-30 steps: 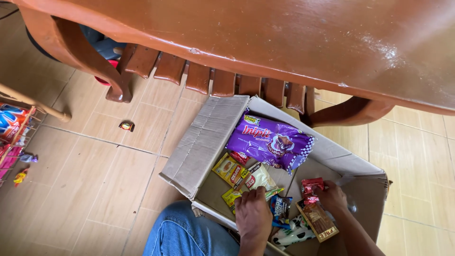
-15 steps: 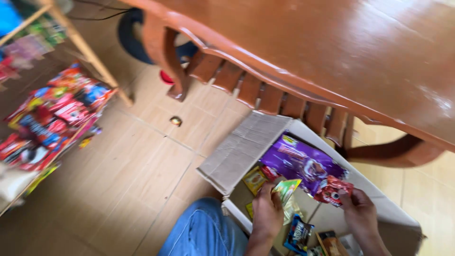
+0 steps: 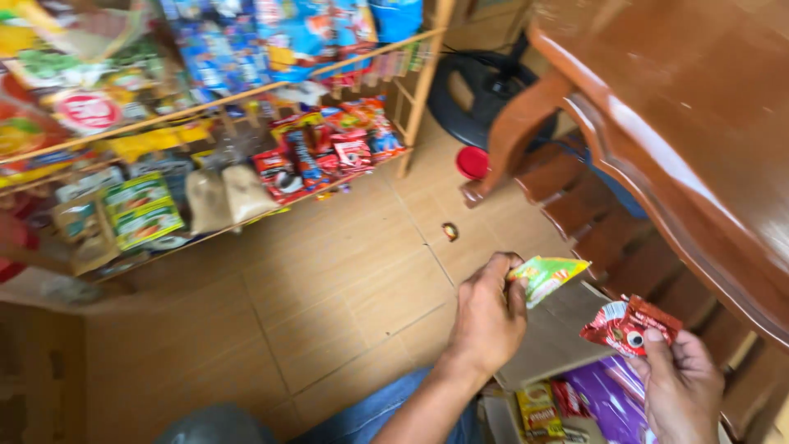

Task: The person stocks snacks and packaged food onto a retail display shelf from a cardboard box.

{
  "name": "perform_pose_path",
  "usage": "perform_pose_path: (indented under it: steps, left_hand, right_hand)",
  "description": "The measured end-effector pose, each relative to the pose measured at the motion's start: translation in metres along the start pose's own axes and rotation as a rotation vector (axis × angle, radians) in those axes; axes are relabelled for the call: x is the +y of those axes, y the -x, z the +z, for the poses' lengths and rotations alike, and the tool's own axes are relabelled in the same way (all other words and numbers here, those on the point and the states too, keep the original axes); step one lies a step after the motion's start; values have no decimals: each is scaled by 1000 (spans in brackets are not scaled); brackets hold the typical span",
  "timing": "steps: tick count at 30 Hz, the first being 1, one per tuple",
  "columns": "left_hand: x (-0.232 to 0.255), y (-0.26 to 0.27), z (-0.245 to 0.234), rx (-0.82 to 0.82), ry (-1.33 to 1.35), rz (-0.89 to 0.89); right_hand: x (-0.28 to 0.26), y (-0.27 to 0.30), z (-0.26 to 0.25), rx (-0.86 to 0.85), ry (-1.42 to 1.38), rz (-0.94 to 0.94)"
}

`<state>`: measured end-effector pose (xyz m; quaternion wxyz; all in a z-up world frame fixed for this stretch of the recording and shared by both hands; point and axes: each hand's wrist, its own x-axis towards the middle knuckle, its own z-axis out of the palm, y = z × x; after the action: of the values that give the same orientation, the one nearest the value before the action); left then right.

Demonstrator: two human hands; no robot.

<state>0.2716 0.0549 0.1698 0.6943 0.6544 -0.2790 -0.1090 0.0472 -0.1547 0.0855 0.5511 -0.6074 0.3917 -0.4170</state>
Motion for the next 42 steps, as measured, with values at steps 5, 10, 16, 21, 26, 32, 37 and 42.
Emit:
perform_pose_path:
  steps: [5, 10, 16, 21, 26, 32, 37, 42]
  left_hand:
    - [-4, -34, -89, 166, -82, 17]
    - [-18, -59, -190, 315, -151, 36]
    - [-58, -74, -300, 504, -349, 14]
    - [-98, -88, -374, 603, -496, -138]
    - [-136, -117, -421, 634, -688, -157]
    - [-185, -142, -439, 587, -977, -323]
    - [-213, -141, -448, 609, -1134, -256]
    - [-210, -144, -445, 654, -1134, -368]
  right_hand:
    - [-38, -10, 123, -225, -5, -45]
    - [-57, -1, 240, -435, -74, -96]
    - [-47, 19, 356, -617, 95, -265]
    - [-48, 53, 433, -795, 77, -208]
    - [-25, 69, 496, -915, 48, -214]
    - [-2, 72, 563, -995, 103, -142]
    - [9, 70, 614, -975, 239, -145]
    - [61, 44, 666, -757, 664, -551]
